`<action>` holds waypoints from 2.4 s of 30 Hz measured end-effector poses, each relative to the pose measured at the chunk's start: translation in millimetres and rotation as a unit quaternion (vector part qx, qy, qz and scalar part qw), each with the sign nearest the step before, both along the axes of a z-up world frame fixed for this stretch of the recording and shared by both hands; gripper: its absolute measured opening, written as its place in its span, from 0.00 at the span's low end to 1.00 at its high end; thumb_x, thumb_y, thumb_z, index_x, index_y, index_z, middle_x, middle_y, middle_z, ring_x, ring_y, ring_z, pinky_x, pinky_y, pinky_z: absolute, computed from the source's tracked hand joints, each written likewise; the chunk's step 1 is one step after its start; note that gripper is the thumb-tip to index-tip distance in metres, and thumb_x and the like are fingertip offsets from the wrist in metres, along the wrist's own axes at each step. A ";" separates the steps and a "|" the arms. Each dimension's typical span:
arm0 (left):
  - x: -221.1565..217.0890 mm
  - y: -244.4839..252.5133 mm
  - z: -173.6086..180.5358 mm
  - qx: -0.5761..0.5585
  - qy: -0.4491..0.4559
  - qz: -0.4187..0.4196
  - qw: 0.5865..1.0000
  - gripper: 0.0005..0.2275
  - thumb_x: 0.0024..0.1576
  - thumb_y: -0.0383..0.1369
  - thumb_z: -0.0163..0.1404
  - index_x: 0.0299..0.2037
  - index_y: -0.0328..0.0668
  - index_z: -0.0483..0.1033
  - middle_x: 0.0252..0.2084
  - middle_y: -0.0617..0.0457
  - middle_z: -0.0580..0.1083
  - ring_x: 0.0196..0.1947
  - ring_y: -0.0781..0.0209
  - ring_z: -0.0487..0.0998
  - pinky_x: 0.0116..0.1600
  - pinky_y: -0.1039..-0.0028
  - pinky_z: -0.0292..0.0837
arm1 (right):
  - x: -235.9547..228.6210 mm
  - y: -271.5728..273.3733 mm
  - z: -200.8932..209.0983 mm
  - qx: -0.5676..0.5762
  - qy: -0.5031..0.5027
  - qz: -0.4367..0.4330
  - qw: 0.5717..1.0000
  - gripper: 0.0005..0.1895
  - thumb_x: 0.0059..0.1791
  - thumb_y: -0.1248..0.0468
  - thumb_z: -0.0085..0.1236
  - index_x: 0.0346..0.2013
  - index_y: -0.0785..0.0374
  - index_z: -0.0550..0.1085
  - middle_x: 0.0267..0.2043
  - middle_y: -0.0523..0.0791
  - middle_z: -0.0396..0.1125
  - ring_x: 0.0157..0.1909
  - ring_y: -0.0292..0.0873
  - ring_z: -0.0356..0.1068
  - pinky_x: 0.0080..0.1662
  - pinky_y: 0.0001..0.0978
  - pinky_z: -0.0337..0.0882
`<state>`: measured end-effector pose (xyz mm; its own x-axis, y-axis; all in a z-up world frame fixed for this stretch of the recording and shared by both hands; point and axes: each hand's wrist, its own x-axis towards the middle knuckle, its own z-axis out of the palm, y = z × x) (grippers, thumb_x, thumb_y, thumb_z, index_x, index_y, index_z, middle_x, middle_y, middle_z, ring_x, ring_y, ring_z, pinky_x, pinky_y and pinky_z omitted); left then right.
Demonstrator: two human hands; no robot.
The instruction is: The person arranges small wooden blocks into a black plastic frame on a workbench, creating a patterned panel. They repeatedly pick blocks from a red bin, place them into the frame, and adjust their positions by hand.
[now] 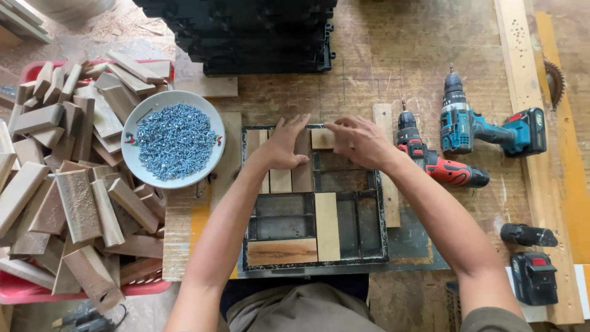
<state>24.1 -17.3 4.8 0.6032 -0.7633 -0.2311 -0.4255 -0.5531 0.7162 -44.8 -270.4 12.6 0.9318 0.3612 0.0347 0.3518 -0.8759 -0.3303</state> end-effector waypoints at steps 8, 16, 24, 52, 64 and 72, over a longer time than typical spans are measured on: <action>-5.4 2.6 -3.2 -0.011 -0.047 0.001 0.999 0.43 0.53 0.43 0.63 0.75 0.39 0.51 0.77 0.43 0.54 0.78 0.44 0.49 0.79 0.46 0.26 | 5.2 -8.4 -18.2 0.015 -0.073 0.069 0.995 0.14 0.47 0.55 0.65 0.49 0.44 0.81 0.48 0.42 0.68 0.46 0.49 0.70 0.47 0.43 0.71; -1.9 -1.1 0.2 -0.003 -0.026 -0.016 1.000 0.40 0.55 0.42 0.61 0.75 0.39 0.52 0.78 0.43 0.52 0.78 0.44 0.48 0.78 0.43 0.24 | 9.0 -10.9 -27.4 0.057 -0.075 0.082 0.992 0.18 0.48 0.56 0.65 0.53 0.45 0.81 0.48 0.43 0.69 0.45 0.49 0.70 0.48 0.44 0.71; -8.8 -14.8 -4.5 0.039 -0.080 -0.002 0.996 0.39 0.57 0.53 0.56 0.75 0.44 0.53 0.76 0.45 0.55 0.77 0.46 0.52 0.78 0.40 0.34 | 12.9 -26.7 -9.6 0.212 0.091 -0.013 0.973 0.19 0.47 0.57 0.67 0.54 0.48 0.80 0.56 0.44 0.75 0.59 0.56 0.71 0.56 0.52 0.72; -19.1 -24.2 -37.7 0.010 -0.178 0.064 0.982 0.22 0.61 0.44 0.53 0.61 0.43 0.69 0.66 0.43 0.69 0.71 0.43 0.63 0.73 0.33 0.41 | 11.9 -64.3 13.8 -0.055 0.162 -0.068 0.983 0.33 0.23 0.53 0.83 0.38 0.58 0.79 0.36 0.49 0.76 0.47 0.58 0.76 0.51 0.54 0.75; -3.6 -42.4 -43.1 0.021 -0.189 0.060 0.980 0.19 0.61 0.43 0.54 0.56 0.45 0.65 0.57 0.48 0.70 0.69 0.41 0.64 0.71 0.26 0.41 | 22.7 -79.9 -15.9 -0.117 0.099 -0.099 0.983 0.25 0.26 0.51 0.81 0.31 0.50 0.76 0.36 0.41 0.72 0.47 0.49 0.76 0.49 0.46 0.77; -20.9 -26.8 -40.8 -0.034 -0.175 0.077 0.981 0.19 0.63 0.47 0.48 0.58 0.47 0.64 0.63 0.47 0.70 0.71 0.44 0.63 0.74 0.30 0.37 | 12.7 -97.4 -28.3 0.067 0.000 -0.070 0.995 0.07 0.44 0.61 0.68 0.36 0.47 0.82 0.42 0.41 0.77 0.41 0.49 0.77 0.40 0.37 0.78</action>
